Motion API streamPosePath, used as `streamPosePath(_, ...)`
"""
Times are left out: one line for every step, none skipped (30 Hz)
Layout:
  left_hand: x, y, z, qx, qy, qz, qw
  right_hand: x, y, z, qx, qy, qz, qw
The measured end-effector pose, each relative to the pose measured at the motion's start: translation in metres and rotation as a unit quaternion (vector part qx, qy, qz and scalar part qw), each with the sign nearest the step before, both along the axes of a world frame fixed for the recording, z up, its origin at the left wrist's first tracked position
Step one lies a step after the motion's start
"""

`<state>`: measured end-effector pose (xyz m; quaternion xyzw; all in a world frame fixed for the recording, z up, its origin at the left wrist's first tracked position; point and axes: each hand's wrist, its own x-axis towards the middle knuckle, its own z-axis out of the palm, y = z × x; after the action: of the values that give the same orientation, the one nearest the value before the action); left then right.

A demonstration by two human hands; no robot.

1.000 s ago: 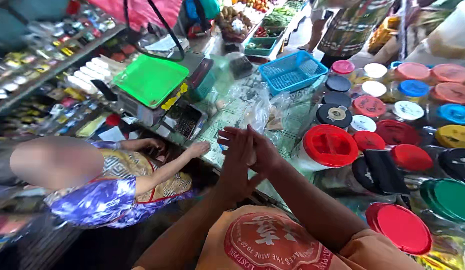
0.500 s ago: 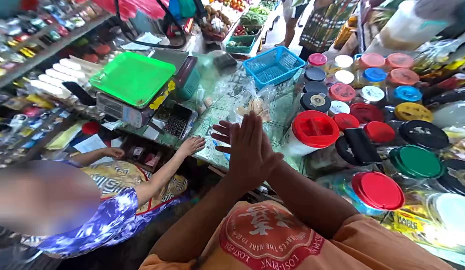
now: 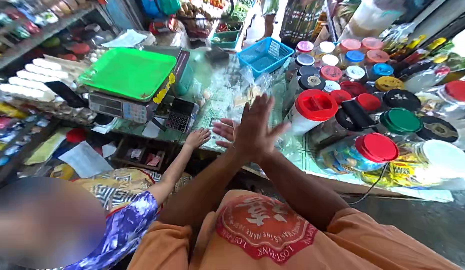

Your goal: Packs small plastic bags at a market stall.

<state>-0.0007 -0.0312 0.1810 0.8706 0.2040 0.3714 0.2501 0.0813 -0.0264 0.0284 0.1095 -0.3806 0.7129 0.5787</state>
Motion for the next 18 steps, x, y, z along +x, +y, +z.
streamPosePath(-0.01, 0.004, 0.005, -0.044, -0.06, -0.026, 0.997, 0.001, -0.015, 0.022, -0.097, -0.01, -0.043, 0.994)
streamPosePath(-0.023, 0.012, 0.012, -0.063, -0.12, -0.034, 0.99, 0.003, -0.027, 0.063, -0.213, -0.004, -0.092, 0.973)
streamPosePath(-0.04, 0.016, 0.012, -0.081, -0.164, -0.019, 0.983, 0.005, -0.037, 0.092, -0.274, 0.008, -0.12, 0.954)
streamPosePath(-0.058, 0.016, 0.002, -0.121, -0.184, 0.009, 0.975, 0.009, -0.046, 0.103, -0.284, 0.003, -0.132, 0.95)
streamPosePath(-0.071, 0.016, -0.012, -0.188, -0.177, 0.041, 0.965, 0.014, -0.049, 0.107, -0.272, -0.01, -0.143, 0.952)
streamPosePath(-0.077, 0.017, -0.027, -0.27, -0.148, 0.06, 0.95, 0.019, -0.047, 0.108, -0.255, -0.028, -0.157, 0.954)
streamPosePath(-0.077, 0.016, -0.038, -0.358, -0.105, 0.048, 0.926, 0.022, -0.045, 0.107, -0.241, -0.047, -0.174, 0.954)
streamPosePath(-0.072, 0.012, -0.042, -0.438, -0.07, 0.017, 0.896, 0.023, -0.043, 0.105, -0.228, -0.071, -0.19, 0.952)
streamPosePath(-0.064, 0.009, -0.045, -0.49, -0.071, -0.014, 0.868, 0.023, -0.04, 0.104, -0.217, -0.099, -0.206, 0.949)
streamPosePath(-0.057, 0.007, -0.046, -0.519, -0.091, -0.027, 0.85, 0.024, -0.038, 0.105, -0.209, -0.129, -0.226, 0.943)
streamPosePath(-0.054, 0.006, -0.045, -0.527, -0.12, -0.033, 0.841, 0.027, -0.037, 0.106, -0.197, -0.162, -0.247, 0.935)
streamPosePath(-0.053, 0.008, -0.045, -0.516, -0.146, -0.038, 0.843, 0.032, -0.038, 0.107, -0.188, -0.201, -0.266, 0.924)
streamPosePath(-0.055, 0.011, -0.045, -0.494, -0.163, -0.044, 0.853, 0.037, -0.04, 0.11, -0.184, -0.237, -0.283, 0.911)
streamPosePath(-0.057, 0.014, -0.044, -0.467, -0.178, -0.047, 0.865, 0.041, -0.043, 0.113, -0.188, -0.274, -0.299, 0.894)
streamPosePath(-0.06, 0.017, -0.045, -0.443, -0.188, -0.043, 0.876, 0.044, -0.047, 0.115, -0.205, -0.306, -0.323, 0.872)
streamPosePath(-0.062, 0.02, -0.047, -0.428, -0.197, -0.037, 0.881, 0.044, -0.05, 0.116, -0.23, -0.329, -0.355, 0.844)
streamPosePath(-0.064, 0.022, -0.049, -0.429, -0.206, -0.041, 0.878, 0.043, -0.051, 0.116, -0.256, -0.342, -0.39, 0.816)
streamPosePath(-0.065, 0.023, -0.051, -0.443, -0.213, -0.052, 0.869, 0.041, -0.051, 0.116, -0.275, -0.347, -0.415, 0.794)
